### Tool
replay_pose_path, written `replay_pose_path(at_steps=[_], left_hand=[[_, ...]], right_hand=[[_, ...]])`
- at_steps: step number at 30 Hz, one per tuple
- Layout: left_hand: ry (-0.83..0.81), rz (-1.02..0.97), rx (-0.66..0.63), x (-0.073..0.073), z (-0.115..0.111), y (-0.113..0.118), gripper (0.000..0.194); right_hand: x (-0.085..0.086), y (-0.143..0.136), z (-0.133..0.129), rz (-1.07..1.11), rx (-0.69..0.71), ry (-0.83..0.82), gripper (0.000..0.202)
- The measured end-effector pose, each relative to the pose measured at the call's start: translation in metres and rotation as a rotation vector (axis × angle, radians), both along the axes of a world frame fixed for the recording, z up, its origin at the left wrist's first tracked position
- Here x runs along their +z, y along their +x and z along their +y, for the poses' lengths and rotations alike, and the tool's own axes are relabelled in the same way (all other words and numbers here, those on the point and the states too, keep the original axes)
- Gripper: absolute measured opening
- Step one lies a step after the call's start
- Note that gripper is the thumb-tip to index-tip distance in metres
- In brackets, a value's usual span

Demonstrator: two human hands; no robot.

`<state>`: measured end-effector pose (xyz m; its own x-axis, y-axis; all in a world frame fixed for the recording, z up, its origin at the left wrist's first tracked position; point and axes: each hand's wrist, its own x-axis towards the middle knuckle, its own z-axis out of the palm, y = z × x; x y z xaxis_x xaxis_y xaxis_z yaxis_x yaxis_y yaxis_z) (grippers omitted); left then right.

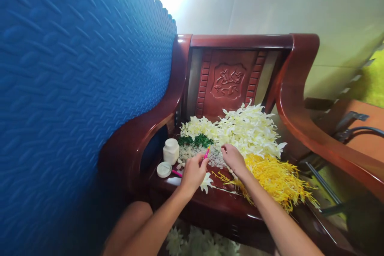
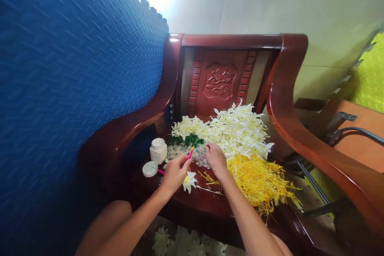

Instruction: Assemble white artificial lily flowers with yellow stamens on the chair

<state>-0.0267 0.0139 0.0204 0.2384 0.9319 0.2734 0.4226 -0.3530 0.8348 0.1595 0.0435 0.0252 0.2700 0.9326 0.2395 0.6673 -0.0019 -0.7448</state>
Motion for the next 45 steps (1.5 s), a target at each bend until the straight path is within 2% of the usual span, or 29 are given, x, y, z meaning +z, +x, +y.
replay_pose_path(at_steps=[4,8,14,19,23,26,31,34,36,40,42,45], left_hand=[[0.031,0.032,-0.094,0.007,0.024,0.001,0.021],[0.035,0.04,-0.123,0.011,0.037,0.004,0.021],[0.095,0.017,-0.148,0.013,0.032,0.013,0.021],[0.157,0.06,-0.138,0.016,0.024,0.016,0.021],[0.244,0.146,-0.084,0.02,0.016,0.016,0.021],[0.297,0.225,-0.025,0.023,0.008,0.018,0.021],[0.368,0.338,0.029,0.027,-0.005,0.025,0.018],[0.391,0.365,0.04,0.03,-0.01,0.027,0.018],[0.379,0.359,0.046,0.032,-0.012,0.027,0.019],[0.298,0.306,0.035,0.035,-0.014,0.024,0.019],[0.258,0.261,0.004,0.036,-0.014,0.02,0.018],[0.214,0.191,-0.034,0.037,-0.018,0.014,0.017]], right_hand=[[-0.002,0.018,0.001,0.039,0.019,-0.039,0.02],[0.005,0.001,-0.012,0.115,0.073,0.005,0.035],[0.024,-0.017,-0.033,0.057,0.083,0.238,0.028],[0.028,-0.014,-0.043,-0.054,0.136,0.267,0.023],[0.033,-0.017,-0.052,-0.105,0.187,0.214,0.025],[0.037,-0.018,-0.057,0.097,0.202,0.13,0.025],[0.038,-0.012,-0.062,0.686,0.227,-0.047,0.027],[0.039,-0.009,-0.065,0.867,0.222,-0.083,0.028],[0.041,-0.01,-0.069,0.845,0.232,-0.092,0.029],[0.049,-0.012,-0.077,0.543,0.35,-0.082,0.033],[0.052,-0.009,-0.08,0.463,0.373,-0.055,0.038],[0.055,-0.004,-0.078,0.548,0.187,0.049,0.041]])
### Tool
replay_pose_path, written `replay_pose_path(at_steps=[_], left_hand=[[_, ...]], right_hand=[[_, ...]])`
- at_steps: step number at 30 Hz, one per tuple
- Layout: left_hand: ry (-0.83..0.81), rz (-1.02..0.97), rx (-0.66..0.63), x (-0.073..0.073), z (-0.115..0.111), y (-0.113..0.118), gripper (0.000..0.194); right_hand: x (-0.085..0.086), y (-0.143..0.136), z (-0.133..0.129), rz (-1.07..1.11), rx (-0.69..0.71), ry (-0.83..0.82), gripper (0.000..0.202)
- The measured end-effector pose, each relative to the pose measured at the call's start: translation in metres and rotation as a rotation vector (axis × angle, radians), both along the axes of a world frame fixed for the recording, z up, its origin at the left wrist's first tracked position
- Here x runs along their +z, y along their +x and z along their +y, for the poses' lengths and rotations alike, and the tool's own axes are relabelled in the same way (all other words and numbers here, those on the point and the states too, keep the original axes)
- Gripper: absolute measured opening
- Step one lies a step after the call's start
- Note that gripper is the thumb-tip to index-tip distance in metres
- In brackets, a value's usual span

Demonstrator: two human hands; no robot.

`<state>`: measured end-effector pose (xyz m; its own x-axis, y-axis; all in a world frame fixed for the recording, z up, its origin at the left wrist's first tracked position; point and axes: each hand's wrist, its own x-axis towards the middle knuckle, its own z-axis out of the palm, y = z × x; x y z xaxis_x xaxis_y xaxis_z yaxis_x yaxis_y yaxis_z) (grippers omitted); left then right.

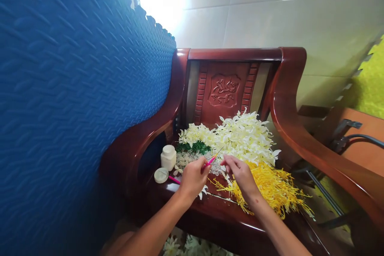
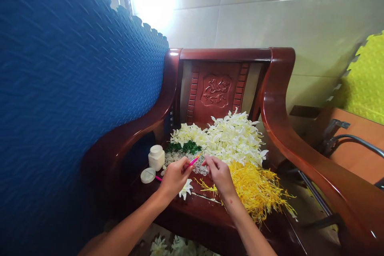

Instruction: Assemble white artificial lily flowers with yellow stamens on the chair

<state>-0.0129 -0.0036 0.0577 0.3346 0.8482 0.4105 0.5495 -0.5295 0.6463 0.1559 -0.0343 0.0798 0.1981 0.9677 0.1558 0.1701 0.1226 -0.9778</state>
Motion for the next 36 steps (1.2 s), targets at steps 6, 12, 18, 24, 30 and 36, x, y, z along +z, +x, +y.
replay_pose_path(at_steps=[6,12,18,24,30,36], left_hand=[[0.027,0.001,-0.027,0.005,-0.012,-0.003,0.019],[0.065,-0.004,-0.049,0.005,-0.015,0.006,0.023],[0.048,-0.014,-0.047,0.006,-0.006,0.005,0.025],[-0.057,-0.078,0.002,-0.001,0.015,0.002,0.016],[-0.14,-0.092,0.01,-0.024,0.032,-0.008,0.013],[-0.212,-0.131,0.035,-0.03,0.043,-0.015,0.011]], right_hand=[[-0.006,-0.005,0.01,0.211,-0.054,-0.04,0.044],[-0.015,-0.019,0.01,0.384,-0.131,-0.066,0.039],[-0.021,-0.017,0.02,0.423,-0.054,-0.13,0.038],[-0.032,0.026,0.057,-0.213,-0.042,-0.086,0.055],[-0.074,0.062,0.074,-0.833,-0.109,-0.153,0.025],[-0.097,0.061,0.074,-1.075,0.069,-0.208,0.015]])
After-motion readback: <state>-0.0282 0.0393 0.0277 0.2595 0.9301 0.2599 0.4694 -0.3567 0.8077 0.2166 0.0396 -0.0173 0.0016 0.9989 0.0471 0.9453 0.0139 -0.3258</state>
